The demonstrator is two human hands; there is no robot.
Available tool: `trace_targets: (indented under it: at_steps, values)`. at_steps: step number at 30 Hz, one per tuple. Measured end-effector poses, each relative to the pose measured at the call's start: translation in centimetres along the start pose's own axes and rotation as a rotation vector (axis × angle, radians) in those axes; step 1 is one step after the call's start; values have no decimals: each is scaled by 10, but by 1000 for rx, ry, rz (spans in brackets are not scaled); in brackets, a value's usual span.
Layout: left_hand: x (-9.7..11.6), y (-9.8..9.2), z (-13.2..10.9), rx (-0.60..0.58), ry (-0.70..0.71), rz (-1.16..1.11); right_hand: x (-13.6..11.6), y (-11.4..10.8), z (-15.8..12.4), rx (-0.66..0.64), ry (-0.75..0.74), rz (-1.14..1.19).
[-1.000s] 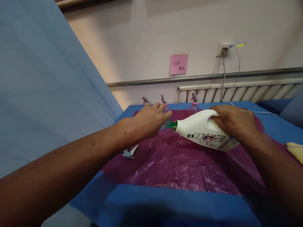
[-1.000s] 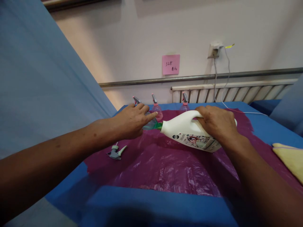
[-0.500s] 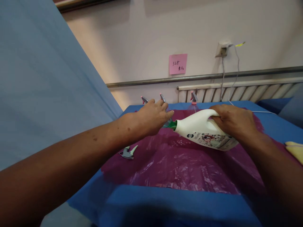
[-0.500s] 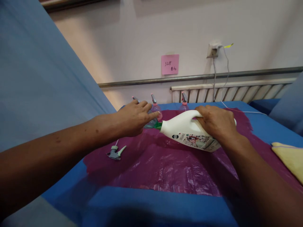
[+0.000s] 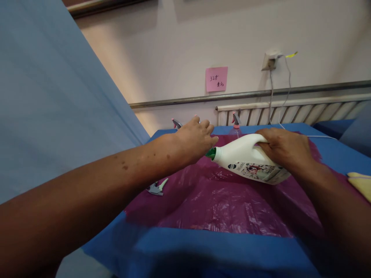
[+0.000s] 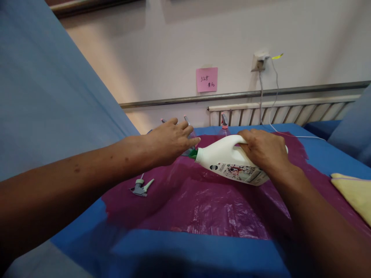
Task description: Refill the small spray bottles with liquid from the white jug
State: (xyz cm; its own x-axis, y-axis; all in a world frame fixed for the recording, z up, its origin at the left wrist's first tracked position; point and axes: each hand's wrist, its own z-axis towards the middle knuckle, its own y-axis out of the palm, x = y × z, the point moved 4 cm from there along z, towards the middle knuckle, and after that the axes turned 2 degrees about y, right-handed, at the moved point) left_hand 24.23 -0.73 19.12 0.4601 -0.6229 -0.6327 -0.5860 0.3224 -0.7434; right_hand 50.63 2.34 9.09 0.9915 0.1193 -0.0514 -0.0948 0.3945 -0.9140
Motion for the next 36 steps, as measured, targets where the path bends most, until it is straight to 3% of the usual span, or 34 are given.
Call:
trace_targets:
  at_steps: [9, 23, 30, 36]
  values:
    - [4, -16, 6, 9, -5, -27, 1, -3, -3, 38, 34, 1]
    - [-6, -21, 0, 79, -43, -23, 18, -5, -8, 42, 83, 81]
    - [-26, -8, -9, 154, -165, -187, 38, -6, -14, 59, 186, 134]
    - [-22, 22, -16, 337, -261, -575, 68, 9, -20, 126, 296, 193]
